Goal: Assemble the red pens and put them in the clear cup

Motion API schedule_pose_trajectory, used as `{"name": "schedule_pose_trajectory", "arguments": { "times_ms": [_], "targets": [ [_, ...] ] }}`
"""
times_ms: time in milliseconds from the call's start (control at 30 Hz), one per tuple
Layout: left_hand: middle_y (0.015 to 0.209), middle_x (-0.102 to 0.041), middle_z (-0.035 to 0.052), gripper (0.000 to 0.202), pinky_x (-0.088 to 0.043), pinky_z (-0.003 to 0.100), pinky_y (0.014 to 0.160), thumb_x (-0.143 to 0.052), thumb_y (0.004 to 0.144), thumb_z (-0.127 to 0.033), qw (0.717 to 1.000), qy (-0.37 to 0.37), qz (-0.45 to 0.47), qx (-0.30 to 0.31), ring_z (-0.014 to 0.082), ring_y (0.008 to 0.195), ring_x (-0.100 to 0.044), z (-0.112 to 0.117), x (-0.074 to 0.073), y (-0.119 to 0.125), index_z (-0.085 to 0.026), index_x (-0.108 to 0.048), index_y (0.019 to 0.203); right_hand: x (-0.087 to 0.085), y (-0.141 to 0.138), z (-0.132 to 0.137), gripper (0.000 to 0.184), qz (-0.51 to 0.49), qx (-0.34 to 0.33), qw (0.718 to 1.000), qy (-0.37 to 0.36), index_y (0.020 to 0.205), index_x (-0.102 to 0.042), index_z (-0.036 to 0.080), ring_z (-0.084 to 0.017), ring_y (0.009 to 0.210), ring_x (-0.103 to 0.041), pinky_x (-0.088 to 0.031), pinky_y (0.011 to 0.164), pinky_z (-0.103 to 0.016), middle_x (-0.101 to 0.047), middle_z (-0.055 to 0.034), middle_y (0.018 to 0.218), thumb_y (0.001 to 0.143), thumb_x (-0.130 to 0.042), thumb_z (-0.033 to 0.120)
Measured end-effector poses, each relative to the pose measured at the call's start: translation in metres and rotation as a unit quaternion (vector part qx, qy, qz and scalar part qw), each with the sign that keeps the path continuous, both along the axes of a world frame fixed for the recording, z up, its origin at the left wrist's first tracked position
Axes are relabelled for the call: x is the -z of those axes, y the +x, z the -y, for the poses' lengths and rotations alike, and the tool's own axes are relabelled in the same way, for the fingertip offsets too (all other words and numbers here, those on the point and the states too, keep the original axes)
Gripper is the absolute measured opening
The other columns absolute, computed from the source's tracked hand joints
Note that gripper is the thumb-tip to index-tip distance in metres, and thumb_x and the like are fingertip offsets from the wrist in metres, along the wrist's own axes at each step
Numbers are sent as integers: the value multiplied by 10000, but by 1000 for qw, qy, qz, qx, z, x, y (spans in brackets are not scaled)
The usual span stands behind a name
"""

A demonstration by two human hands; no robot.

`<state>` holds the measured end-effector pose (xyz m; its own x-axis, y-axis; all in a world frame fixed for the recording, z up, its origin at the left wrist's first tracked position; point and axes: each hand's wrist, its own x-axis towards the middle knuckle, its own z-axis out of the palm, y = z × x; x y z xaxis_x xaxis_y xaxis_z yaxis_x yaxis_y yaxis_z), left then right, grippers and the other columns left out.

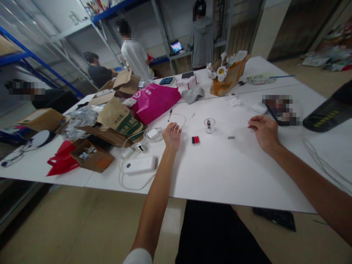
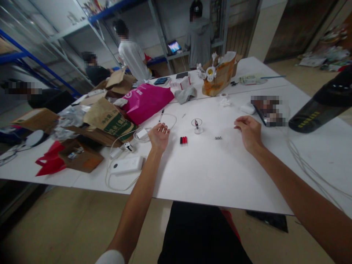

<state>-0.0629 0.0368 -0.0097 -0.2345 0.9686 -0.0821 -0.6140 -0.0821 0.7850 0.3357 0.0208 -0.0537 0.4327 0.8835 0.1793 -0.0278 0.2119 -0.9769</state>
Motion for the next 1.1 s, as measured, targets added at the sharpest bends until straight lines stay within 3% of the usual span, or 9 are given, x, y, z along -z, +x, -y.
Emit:
{"name": "schedule_pose_trajectory", "arguments": {
  "times_ms": [333, 467, 567, 667, 800, 933, 1100],
  "targets": [
    [872, -727, 8, 193, -515, 265, 760, -843, 776, -218, 997, -17, 70, 14, 126, 767, -666, -1, -1, 4, -207, -682, 882, -20, -14, 10, 252, -12, -8, 999, 47, 894, -720, 270, -174, 774, -710, -618, 710, -334, -724, -2, 837, 760, -897, 389],
    [891, -733, -8, 256, -517, 265, 831, -883, 739, -165, 998, -16, 67, 7, 117, 817, -689, -2, 1, 6, -202, -719, 932, -47, -32, 0, 282, 41, -44, 995, 83, 904, -731, 261, -182, 754, -703, -621, 741, -362, -744, -5, 809, 795, -922, 439],
    [910, -746, -1, 276, -507, 270, 874, -886, 730, -126, 998, -19, 61, -1, 127, 866, -703, -2, 3, 5, -202, -742, 953, -75, -53, -16, 315, 130, -112, 980, 98, 892, -727, 278, -213, 753, -717, -637, 743, -406, -769, -27, 822, 814, -927, 507],
    [924, -753, 2, 281, -498, 275, 901, -883, 730, -107, 998, -20, 58, 5, 133, 902, -712, -1, 4, 6, -205, -747, 956, -101, -74, -37, 324, 225, -192, 950, 97, 886, -750, 277, -238, 787, -741, -645, 793, -446, -798, -55, 878, 835, -906, 556],
    [937, -754, -1, 277, -494, 278, 907, -871, 726, -91, 998, -13, 55, 13, 128, 904, -712, 2, 2, 7, -196, -741, 947, -122, -93, -61, 274, 399, -267, 869, 120, 909, -803, 265, -252, 844, -746, -625, 831, -456, -829, -72, 969, 920, -814, 538],
    [934, -760, 12, 220, -503, 283, 876, -859, 777, -140, 997, -29, 76, 17, 137, 880, -711, 4, -2, 8, -196, -745, 956, -126, -97, -77, 227, 497, -290, 807, 136, 897, -820, 258, -281, 918, -747, -599, 834, -453, -821, -91, 1014, 925, -792, 482],
    [927, -757, 20, 101, -530, 285, 833, -811, 847, -167, 993, -41, 104, 43, 133, 825, -699, 6, -6, 11, -194, -732, 903, -118, -92, -82, 224, 548, -284, 774, 145, 948, -823, 252, -306, 996, -724, -570, 894, -478, -788, -109, 1074, 949, -750, 463]
  ]
}}
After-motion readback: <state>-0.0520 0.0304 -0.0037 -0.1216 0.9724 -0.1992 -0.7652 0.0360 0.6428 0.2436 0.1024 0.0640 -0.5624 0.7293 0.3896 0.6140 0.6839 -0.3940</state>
